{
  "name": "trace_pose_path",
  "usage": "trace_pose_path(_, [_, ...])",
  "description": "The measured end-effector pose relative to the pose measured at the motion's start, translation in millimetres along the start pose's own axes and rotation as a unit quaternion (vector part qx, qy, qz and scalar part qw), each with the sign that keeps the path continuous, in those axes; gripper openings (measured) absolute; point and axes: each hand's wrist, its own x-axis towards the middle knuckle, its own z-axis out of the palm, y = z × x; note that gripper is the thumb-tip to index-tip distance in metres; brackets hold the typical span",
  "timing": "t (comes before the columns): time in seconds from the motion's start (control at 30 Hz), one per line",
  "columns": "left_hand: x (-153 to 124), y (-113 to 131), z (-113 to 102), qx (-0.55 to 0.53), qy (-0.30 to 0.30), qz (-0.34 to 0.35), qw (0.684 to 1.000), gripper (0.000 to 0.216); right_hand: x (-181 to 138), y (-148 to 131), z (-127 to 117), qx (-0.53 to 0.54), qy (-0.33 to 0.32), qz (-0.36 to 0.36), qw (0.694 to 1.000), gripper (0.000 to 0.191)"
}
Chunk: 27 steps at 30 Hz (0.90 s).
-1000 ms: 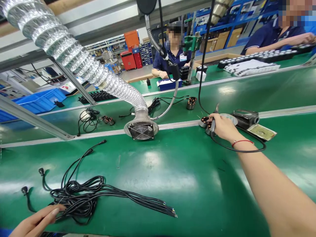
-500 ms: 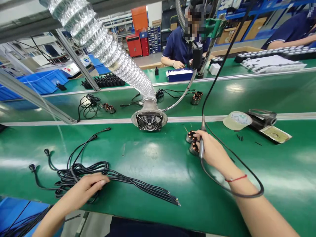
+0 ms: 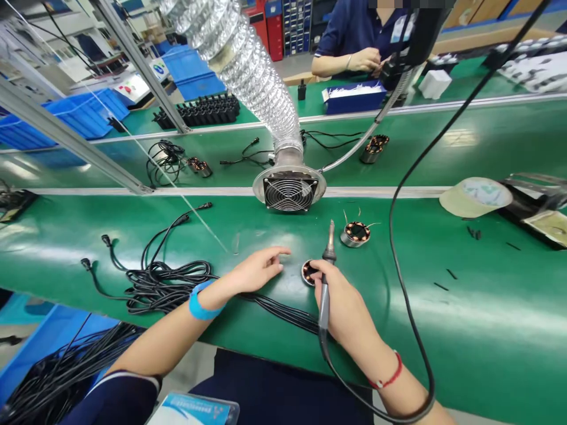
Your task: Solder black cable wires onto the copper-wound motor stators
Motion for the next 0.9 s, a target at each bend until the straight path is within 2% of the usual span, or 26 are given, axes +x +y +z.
trace_pose_path(0.13, [14, 1, -2, 0.046, -0.068, 0.021, 0.996, 0.021, 1, -4, -2, -0.022, -0.002, -0.02, 1.0, 0.039])
trace_pose_path(0.2, [12, -1, -4, 0.024, -0.097, 0.018, 0.995, 0.018, 1, -1, -4, -0.036, -0.017, -0.043, 0.998, 0.046])
trace_pose_path(0.33, [8, -3, -7, -0.139, -0.112, -0.009, 0.984, 0.012, 0, 4, 1, 0.009, -0.072, -0.075, 0.994, 0.053])
trace_pose_path(0.47, [17, 3, -5, -0.279, -0.095, -0.059, 0.954, 0.012, 1, 5, 9, 0.034, -0.079, -0.065, 0.994, 0.045])
trace_pose_path(0.57, [26, 9, -2, -0.328, -0.094, -0.105, 0.934, 0.016, 2, 7, 11, 0.049, -0.081, -0.057, 0.994, 0.047])
trace_pose_path(0.73, [15, 5, -7, -0.247, -0.077, -0.062, 0.964, 0.025, -1, 12, 13, 0.045, -0.063, -0.03, 0.997, 0.049])
trace_pose_path(0.9, [-4, -6, -11, -0.202, -0.111, -0.035, 0.972, 0.035, -3, 12, 15, 0.044, -0.056, -0.029, 0.997, 0.049])
